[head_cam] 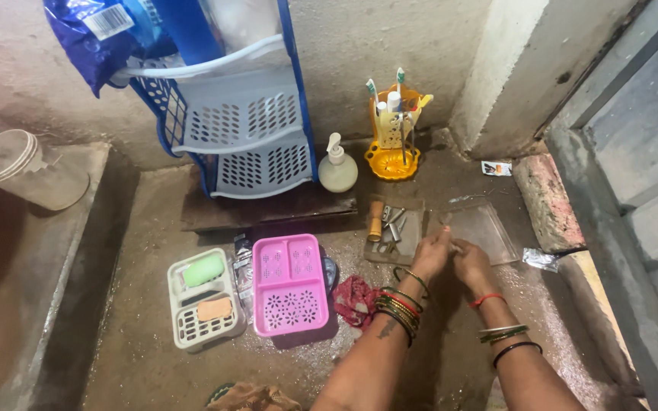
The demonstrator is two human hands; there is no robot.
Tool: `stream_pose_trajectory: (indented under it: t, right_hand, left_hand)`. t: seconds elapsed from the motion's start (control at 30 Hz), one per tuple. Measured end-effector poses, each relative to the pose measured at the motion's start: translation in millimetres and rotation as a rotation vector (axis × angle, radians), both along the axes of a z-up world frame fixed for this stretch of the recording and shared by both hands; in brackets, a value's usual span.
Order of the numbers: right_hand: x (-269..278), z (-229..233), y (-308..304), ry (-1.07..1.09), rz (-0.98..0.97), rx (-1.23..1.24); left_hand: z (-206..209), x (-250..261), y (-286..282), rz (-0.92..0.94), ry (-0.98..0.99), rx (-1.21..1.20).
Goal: The person scrubs and rinses various bathroom items on a wet floor using a red cloth. They clean a soap dispenser, a clear plastic container, a pink plastic basket, and a white soap dish, then place the cleaned items into a blue wall-mounted rack.
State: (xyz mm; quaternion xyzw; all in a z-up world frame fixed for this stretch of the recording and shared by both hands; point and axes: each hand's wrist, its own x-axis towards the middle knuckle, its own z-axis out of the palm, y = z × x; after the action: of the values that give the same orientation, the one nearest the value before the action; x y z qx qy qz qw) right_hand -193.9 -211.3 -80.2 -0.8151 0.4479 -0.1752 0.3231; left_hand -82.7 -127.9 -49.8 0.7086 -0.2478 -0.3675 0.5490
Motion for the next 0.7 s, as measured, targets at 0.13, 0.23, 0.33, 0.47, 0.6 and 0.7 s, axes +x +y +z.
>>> stream_pose_trajectory:
  t: [0.13, 0.23, 0.33, 0.47, 0.6, 0.7]
  right_hand:
    - [2.3, 1.3, 2.8, 0.119, 0.026, 0.047]
    - [1.0, 26.2, 18.4, 0.428, 0.146, 0.157]
    - [-2.0, 52.4, 45.9, 0.431, 0.108, -0.026]
    - [-6.2, 60.3, 70.7, 0.572, 0.030, -0.035]
    - [-15.1, 43.5, 68.1, 0.597, 0.017, -0.039]
    - [-13.4, 39.1, 55.5, 0.437, -0.119, -0.055]
  left_hand:
    - [-8.9, -4.2, -4.1, -0.020, -0.014, 0.110]
    - [-10.6, -8.4, -7.7, -0.090, -0.028, 0.263]
    - [-8.6, -14.5, -4.2, -0.083, -0.026, 0.242]
    - [-10.6, -21.4, 9.1, -0.067, 0.107, 0.248]
    - [-23.8, -21.9, 18.2, -0.016, 0.103, 0.129]
    - [-36.8, -11.2, 22.1, 0.005, 0.072, 0.093]
